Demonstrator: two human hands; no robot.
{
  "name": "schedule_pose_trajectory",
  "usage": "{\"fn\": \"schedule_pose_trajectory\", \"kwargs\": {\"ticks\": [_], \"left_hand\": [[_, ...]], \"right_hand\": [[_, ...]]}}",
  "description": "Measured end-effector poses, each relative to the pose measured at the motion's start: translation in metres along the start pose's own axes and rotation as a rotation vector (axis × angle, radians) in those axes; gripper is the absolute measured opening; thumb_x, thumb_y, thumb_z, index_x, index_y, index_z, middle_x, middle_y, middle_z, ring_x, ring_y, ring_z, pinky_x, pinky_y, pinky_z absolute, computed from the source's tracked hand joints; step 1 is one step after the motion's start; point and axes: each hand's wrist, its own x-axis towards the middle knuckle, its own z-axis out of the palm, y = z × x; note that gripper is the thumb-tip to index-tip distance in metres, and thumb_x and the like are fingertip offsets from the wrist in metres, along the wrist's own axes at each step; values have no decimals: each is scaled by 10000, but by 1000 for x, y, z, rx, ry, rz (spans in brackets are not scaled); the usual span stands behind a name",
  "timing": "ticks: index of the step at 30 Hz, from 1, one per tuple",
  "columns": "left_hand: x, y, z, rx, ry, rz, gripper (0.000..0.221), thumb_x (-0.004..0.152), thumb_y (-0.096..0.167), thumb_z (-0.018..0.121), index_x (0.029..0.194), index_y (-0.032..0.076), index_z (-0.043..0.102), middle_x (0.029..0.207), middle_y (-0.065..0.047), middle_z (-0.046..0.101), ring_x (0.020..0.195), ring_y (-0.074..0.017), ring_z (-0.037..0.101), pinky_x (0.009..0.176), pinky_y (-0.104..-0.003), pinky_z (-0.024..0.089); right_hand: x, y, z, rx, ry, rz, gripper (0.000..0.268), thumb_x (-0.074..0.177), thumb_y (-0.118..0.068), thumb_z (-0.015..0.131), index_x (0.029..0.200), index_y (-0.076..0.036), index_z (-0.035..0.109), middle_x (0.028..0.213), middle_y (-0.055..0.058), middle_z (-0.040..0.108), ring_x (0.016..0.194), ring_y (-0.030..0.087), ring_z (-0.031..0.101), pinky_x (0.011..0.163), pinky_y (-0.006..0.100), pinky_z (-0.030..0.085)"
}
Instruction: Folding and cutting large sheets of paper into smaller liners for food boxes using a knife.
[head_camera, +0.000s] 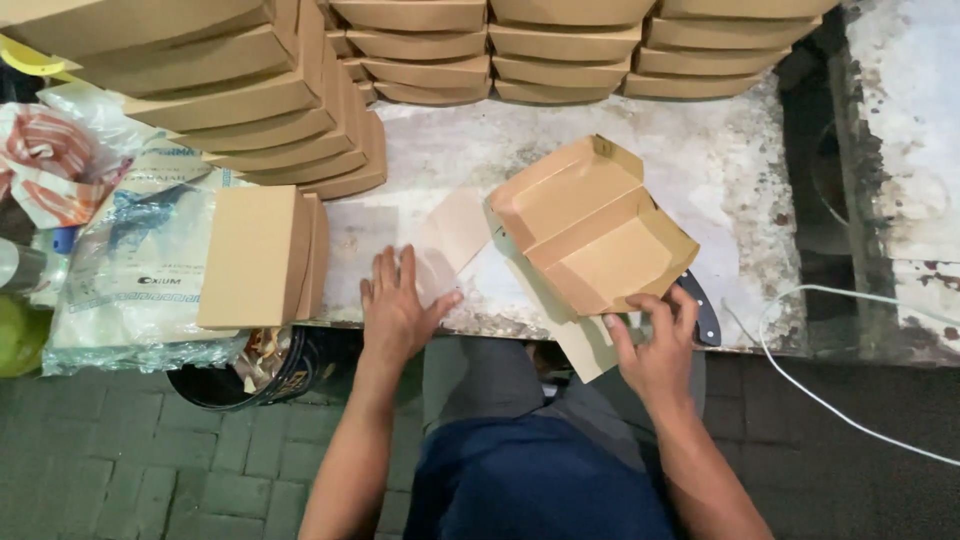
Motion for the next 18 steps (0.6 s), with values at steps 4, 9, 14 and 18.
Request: {"fn": "schedule_pose_trajectory", "kwargs": {"ticks": [4,9,14,18], "left_hand": [[-36,-5,5,124,-140,53,1118,675,734,725,1526,124,333,1586,-182,270,1498,-338,194,1178,-566,221],[-59,-43,34,132,486,303,154,923,331,605,985,294,741,1109,66,700,1181,-176,610,970,-427,489],[-56,-51,-3,-270,688,98,92,949,169,669,977,200,751,817,-3,727,832,-243,715,725,-375,566],[-37,-32,-22,-489,998,287,259,887,21,669,1082,143,788,995,-55,770,951,-252,725,778,-340,591]], "right_hand": [[10,-9,10,-8,-28,-25,360,813,-247,819,1081,-142,602,1177,127,425,1037,372,608,921,466,512],[5,-12,19,-29,-88,-20,393,775,-280,843,1089,-165,638,1088,90,439,984,340,617,869,430,524],[3,-28,17,-16,-157,4,384,799,-279,816,1117,-164,634,1056,88,440,862,321,630,841,439,526],[-4,-41,14,-17,-204,8,386,803,-258,794,1148,-188,635,1051,74,454,841,307,645,810,440,527]]}}
